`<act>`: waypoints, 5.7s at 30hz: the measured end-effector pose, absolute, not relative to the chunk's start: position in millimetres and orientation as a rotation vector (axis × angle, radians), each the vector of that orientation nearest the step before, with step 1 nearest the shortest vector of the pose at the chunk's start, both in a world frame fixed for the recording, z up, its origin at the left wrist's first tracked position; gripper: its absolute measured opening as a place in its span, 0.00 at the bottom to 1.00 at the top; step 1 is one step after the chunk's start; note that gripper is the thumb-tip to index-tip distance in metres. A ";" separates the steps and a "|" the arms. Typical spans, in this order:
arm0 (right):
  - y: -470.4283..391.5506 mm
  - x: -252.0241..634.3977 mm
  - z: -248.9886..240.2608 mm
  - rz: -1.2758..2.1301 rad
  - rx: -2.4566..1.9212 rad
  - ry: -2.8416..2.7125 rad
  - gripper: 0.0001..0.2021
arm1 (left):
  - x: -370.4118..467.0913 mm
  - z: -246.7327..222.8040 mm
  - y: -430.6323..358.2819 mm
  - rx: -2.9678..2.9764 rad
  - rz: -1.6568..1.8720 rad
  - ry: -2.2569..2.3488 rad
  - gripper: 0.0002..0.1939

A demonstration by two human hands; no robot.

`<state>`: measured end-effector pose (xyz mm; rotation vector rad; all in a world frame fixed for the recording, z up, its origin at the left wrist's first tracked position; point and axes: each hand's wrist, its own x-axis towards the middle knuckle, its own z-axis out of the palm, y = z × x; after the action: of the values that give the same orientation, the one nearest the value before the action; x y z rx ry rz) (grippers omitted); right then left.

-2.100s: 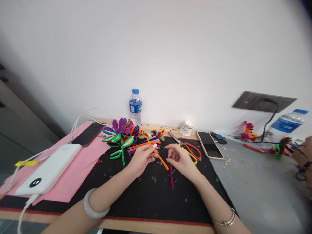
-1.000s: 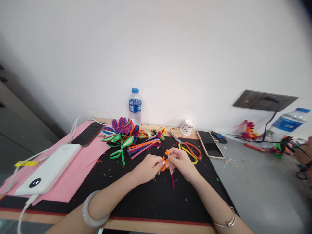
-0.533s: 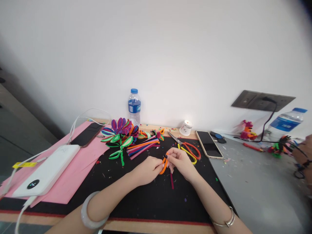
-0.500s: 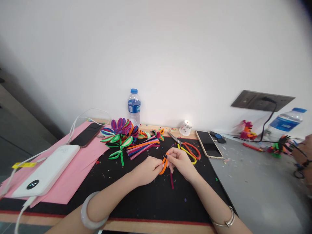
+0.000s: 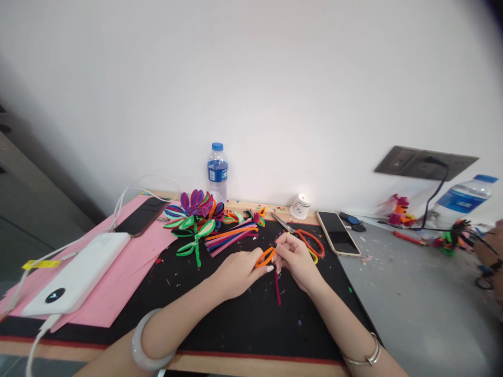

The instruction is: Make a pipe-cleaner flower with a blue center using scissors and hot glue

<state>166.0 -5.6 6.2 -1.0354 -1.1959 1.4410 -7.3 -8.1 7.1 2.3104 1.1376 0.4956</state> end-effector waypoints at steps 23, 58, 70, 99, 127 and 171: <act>0.1 177.2 5.8 0.954 -1.251 -1.294 0.11 | -10.1 14.8 -7.0 2.393 0.630 1.194 0.13; -5.7 165.7 -0.3 1.269 -1.124 -1.672 0.12 | 0.8 -2.4 1.0 1.309 0.942 0.830 0.17; -9.8 163.6 10.8 1.099 -1.262 -1.919 0.14 | -2.6 -2.8 3.8 1.275 1.116 0.959 0.15; -4.2 169.0 5.3 0.986 -1.303 -1.731 0.05 | -3.5 -17.9 11.4 1.343 1.094 1.039 0.15; -11.5 159.1 15.1 1.561 -1.004 -1.408 0.08 | -2.7 5.4 -2.8 1.908 0.951 1.113 0.18; -7.9 166.6 10.6 1.338 -0.974 -1.322 0.05 | -7.1 9.6 0.3 1.948 0.924 1.037 0.16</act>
<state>166.6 -7.9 10.6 -0.9743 -1.3223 1.3376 -7.1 0.3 9.6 1.9478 1.0369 0.9241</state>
